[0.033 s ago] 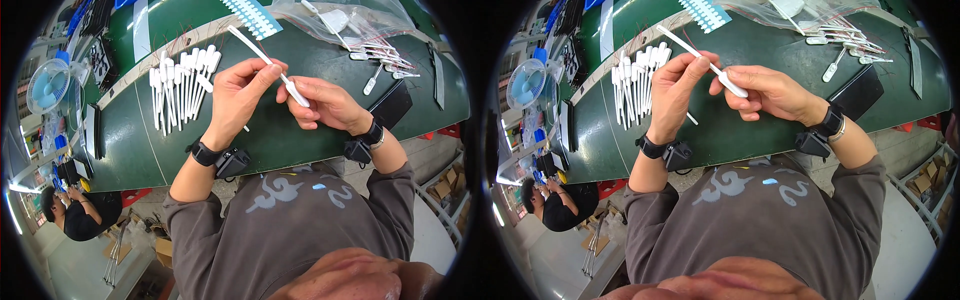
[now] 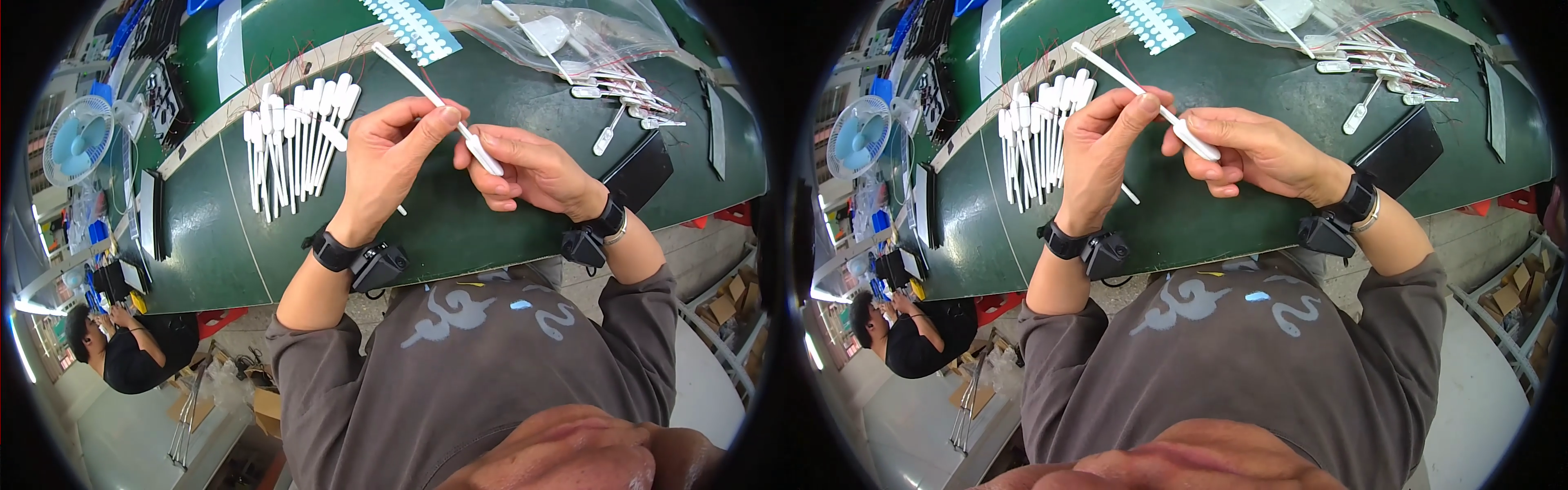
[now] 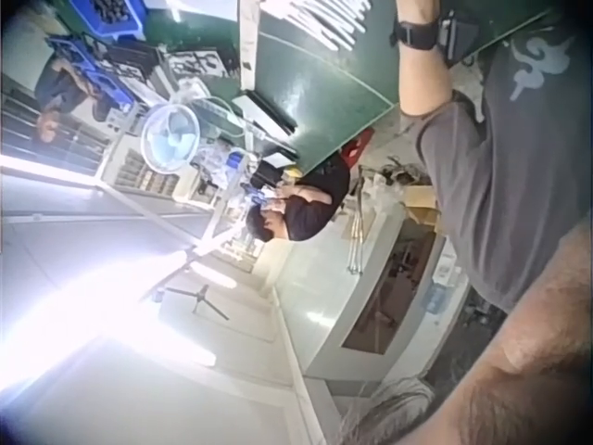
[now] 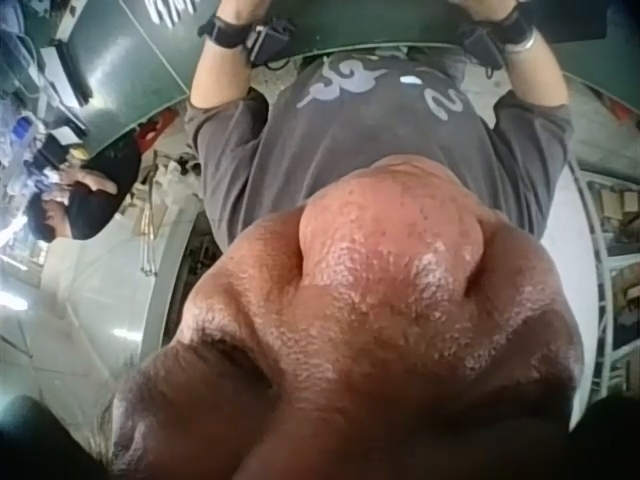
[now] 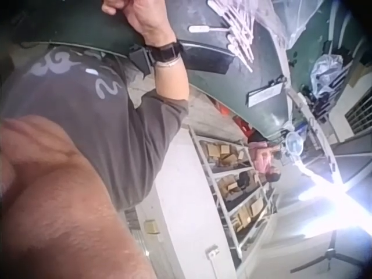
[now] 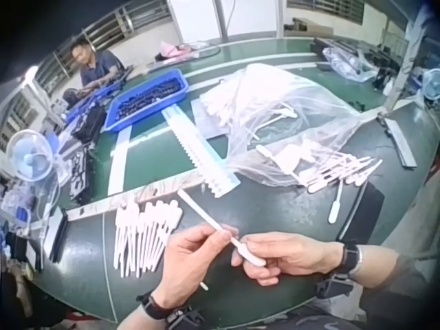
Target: The person assembles electronic components by hand, fitting a wire into a white plastic housing and pressing the two halves together. They then slide a white plastic tube onto the assembled housing and place the unit on the table.
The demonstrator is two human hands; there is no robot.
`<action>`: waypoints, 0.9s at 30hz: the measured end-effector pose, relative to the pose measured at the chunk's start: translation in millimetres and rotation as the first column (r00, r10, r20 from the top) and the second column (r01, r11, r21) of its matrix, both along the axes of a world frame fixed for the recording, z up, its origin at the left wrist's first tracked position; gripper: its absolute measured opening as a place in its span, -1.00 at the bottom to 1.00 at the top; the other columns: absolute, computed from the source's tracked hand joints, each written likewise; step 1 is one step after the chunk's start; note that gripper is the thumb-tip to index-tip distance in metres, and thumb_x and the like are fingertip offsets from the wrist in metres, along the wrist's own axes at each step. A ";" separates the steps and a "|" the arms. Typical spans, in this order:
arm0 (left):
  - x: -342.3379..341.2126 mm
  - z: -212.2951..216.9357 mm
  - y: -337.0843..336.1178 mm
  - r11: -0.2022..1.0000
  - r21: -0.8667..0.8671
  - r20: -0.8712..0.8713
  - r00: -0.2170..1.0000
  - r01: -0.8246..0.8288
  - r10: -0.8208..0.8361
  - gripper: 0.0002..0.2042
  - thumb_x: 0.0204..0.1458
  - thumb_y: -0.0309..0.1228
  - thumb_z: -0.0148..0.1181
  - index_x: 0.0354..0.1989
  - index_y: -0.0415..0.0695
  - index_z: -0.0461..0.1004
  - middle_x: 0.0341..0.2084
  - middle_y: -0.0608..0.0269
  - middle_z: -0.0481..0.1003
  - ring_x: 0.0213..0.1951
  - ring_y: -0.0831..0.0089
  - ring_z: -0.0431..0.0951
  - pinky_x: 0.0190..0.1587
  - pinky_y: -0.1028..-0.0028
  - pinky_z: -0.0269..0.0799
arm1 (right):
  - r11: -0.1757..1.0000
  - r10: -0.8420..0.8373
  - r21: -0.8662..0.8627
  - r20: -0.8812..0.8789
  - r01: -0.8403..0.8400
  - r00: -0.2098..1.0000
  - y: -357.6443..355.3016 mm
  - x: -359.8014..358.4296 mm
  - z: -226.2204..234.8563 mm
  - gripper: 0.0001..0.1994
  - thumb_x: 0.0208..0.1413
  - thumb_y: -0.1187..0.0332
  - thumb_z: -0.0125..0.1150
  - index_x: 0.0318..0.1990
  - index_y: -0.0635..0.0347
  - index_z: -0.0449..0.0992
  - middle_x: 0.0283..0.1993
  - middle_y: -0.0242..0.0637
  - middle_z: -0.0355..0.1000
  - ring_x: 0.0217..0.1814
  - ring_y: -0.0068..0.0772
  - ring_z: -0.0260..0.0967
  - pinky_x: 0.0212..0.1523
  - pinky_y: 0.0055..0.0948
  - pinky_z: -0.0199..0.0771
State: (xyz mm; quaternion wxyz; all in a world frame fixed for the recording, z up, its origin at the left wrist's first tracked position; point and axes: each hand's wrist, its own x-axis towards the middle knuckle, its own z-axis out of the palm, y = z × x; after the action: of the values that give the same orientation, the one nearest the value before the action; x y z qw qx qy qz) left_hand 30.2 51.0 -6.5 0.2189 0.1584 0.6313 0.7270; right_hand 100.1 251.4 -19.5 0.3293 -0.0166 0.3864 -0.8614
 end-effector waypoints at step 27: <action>1.2 -10.6 5.7 1.000 0.029 0.082 0.997 -0.001 -0.002 -0.77 0.25 -0.34 0.20 -0.11 -0.26 0.61 -0.36 0.31 0.59 -0.29 0.62 0.54 -0.16 0.58 0.45 | 0.943 -0.068 0.305 -0.220 0.135 0.973 -4.3 -1.5 4.6 -0.57 0.44 0.03 -0.17 0.10 0.24 0.37 -0.28 -0.26 0.53 -0.49 -0.64 0.33 -0.38 -0.66 0.33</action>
State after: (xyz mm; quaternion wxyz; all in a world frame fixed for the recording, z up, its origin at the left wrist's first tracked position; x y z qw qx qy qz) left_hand 31.3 56.7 -17.1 0.2424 0.1318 0.6112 0.7418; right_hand 98.6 247.1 -15.0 0.2409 -0.0328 0.5523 -0.7974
